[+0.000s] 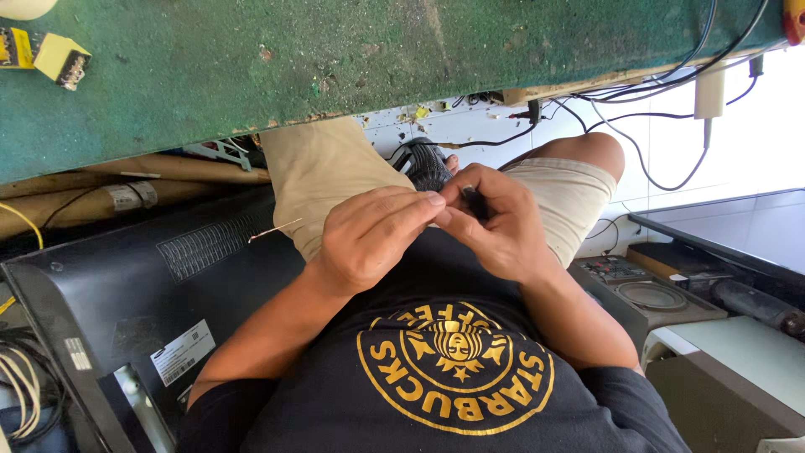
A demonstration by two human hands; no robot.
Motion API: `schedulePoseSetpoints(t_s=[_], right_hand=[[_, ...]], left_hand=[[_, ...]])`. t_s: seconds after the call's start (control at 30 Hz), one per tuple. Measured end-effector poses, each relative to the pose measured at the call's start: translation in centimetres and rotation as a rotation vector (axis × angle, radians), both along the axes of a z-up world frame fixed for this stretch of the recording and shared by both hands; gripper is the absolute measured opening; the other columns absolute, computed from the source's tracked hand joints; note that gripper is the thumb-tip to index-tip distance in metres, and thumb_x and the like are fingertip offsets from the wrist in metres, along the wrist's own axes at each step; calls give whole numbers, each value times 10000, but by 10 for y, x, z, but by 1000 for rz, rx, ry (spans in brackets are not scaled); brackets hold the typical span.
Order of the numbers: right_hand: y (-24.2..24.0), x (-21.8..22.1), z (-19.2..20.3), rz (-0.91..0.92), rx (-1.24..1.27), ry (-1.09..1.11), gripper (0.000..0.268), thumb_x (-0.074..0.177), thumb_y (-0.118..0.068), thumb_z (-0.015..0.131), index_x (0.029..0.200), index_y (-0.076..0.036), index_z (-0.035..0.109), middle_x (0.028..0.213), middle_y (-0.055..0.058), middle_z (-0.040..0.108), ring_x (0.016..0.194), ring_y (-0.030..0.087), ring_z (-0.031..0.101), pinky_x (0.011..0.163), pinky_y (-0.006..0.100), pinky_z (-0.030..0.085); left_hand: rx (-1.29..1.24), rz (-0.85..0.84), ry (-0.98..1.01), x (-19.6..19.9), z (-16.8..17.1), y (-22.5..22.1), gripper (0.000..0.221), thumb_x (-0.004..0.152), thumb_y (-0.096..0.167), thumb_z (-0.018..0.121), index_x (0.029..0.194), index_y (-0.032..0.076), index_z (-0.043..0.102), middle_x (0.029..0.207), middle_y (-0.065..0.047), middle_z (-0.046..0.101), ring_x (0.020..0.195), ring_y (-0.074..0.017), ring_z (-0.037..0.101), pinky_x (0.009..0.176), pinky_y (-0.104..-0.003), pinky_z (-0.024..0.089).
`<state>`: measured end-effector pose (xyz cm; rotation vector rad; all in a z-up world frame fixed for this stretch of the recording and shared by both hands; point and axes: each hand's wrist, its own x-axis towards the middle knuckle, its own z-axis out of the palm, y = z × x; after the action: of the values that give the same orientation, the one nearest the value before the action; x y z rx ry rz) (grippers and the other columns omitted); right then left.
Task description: The person works on a small electronic component, using pliers to manipulate a wire and a small orange part, while seated at a workbench covered in tools and parts.
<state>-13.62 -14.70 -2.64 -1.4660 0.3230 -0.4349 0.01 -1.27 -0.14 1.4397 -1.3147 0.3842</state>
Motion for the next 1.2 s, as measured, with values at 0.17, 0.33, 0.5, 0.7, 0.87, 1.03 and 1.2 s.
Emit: schedulePoseSetpoints(t_s=[0.17, 0.33, 0.5, 0.7, 0.87, 1.03, 1.2], right_hand=[[0, 3, 1, -12, -2, 145, 156, 948, -108, 813, 953, 27, 735, 655, 69, 594, 607, 98, 540, 546, 250, 418], [2, 5, -4, 34, 182, 88, 132, 956, -76, 799, 949, 38, 731, 646, 74, 599, 624, 89, 549, 566, 222, 431], [7, 2, 3, 65, 375, -72, 295, 1046, -101, 591, 1090, 179, 673, 704, 132, 542, 644, 118, 474, 579, 252, 417], [-8, 2, 31, -126, -364, -168, 381, 1114, -232, 555, 1253, 63, 753, 1248, 249, 575, 987, 220, 551, 887, 345, 501], [-6, -9, 6, -167, -65, -329, 299, 1090, -93, 551, 1107, 200, 611, 1028, 350, 605, 788, 318, 700, 659, 422, 627], [4, -8, 6, -200, -141, -389, 172, 898, 106, 779, 1009, 148, 654, 993, 354, 696, 856, 361, 788, 712, 473, 679], [11, 6, 17, -219, -227, -442, 167, 830, 143, 834, 915, 124, 692, 926, 329, 745, 878, 441, 788, 756, 527, 662]], left_hand=[[0, -25, 78, -3, -7, 0, 88, 920, -62, 822, 995, -18, 812, 926, -134, 811, 740, -252, 797, 689, -341, 688], [185, -37, 321, -2, -20, 13, 116, 920, 40, 860, 1028, 76, 840, 995, -53, 836, 786, -187, 814, 705, -279, 699], [113, -317, 1266, -4, -46, 27, 200, 896, -94, 828, 1073, -91, 733, 1041, -214, 802, 828, -253, 819, 725, -390, 727], [-142, -496, 2014, -2, -90, 33, 71, 990, -50, 709, 983, 12, 676, 1037, -239, 746, 879, -286, 819, 755, -342, 734], [-197, -616, 2177, -2, -83, 34, 68, 1032, -3, 677, 977, 20, 644, 1072, -203, 696, 942, -216, 773, 832, -290, 711], [-192, -650, 2226, -5, -81, 35, 66, 1044, 17, 666, 984, 24, 640, 1093, -210, 692, 961, -197, 746, 855, -275, 700], [-182, -614, 2212, -8, -77, 35, 87, 1029, -11, 669, 957, 22, 633, 1097, -243, 700, 940, -225, 738, 834, -287, 704]])
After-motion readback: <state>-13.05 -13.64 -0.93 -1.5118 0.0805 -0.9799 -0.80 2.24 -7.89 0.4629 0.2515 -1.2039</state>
